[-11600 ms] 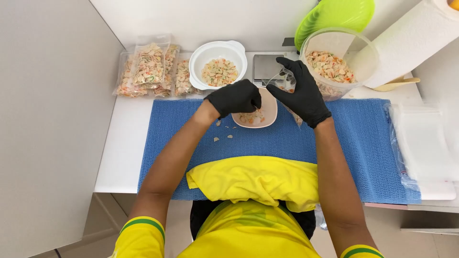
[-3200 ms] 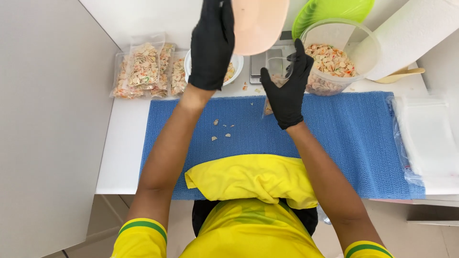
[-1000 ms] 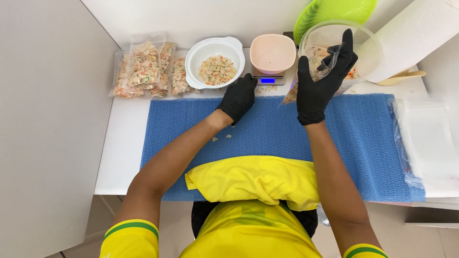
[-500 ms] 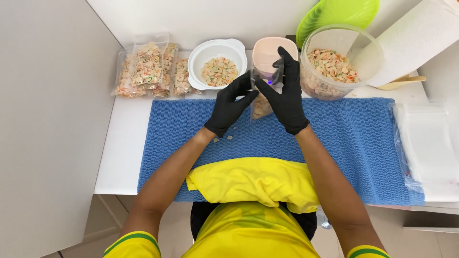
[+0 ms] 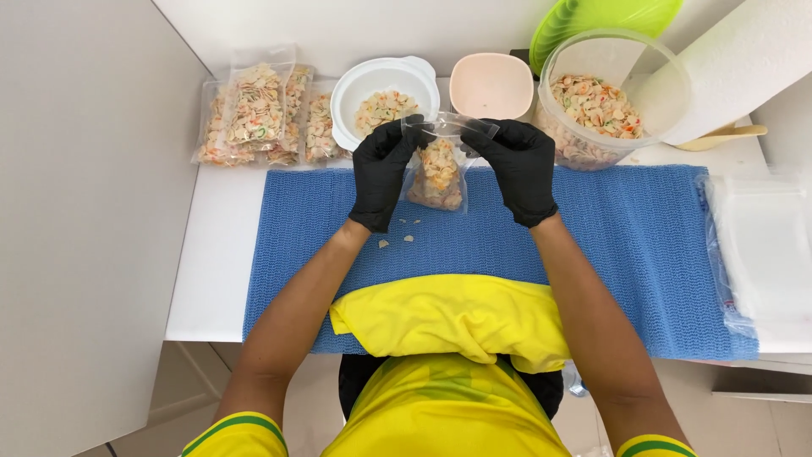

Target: Portioning a food mixture into plastic bags using a digital scale for weight accuracy.

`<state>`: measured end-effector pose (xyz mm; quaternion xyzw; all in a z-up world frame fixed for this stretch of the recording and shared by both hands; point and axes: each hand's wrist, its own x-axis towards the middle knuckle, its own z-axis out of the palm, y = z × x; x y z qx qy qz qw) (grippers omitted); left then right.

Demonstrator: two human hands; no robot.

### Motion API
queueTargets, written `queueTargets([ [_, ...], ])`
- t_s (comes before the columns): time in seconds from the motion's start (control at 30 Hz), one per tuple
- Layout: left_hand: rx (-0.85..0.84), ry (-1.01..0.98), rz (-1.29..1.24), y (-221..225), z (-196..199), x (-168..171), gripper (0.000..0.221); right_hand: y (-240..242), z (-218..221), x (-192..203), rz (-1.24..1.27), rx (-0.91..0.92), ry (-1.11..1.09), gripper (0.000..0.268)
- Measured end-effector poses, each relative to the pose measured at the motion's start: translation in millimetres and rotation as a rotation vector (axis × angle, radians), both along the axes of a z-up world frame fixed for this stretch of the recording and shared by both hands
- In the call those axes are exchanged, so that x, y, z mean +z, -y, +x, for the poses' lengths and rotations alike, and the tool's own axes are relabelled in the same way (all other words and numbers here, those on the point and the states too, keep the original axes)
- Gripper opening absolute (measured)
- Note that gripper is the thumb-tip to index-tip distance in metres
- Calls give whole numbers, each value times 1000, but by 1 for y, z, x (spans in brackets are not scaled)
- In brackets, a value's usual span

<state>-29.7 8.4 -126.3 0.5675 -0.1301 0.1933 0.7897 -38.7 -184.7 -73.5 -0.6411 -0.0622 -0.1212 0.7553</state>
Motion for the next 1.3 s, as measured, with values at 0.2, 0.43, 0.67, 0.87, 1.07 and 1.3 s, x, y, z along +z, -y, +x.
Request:
queueTargets([
  [0.2, 65, -17, 61, -3, -6, 10, 17, 2, -3, 0, -190, -62, 110, 16],
  [0.43, 162, -22, 77, -6, -7, 9, 14, 4, 0, -9, -325, -108, 233, 15],
  [0.67, 34, 40, 38, -2, -7, -1, 16, -6, -10, 9, -265, 55, 247, 14],
  [0.87, -83, 114, 41, -4, -17, 4, 24, 3, -15, 19, -231, 36, 301, 13],
  [1.07, -262, 111, 81, -13, -10, 10, 53, 44, 12, 58, -127, -113, 322, 6],
  [1.3, -489, 2, -56, -34, 19, 1, 61, 18, 15, 73, -160, 7, 209, 10],
])
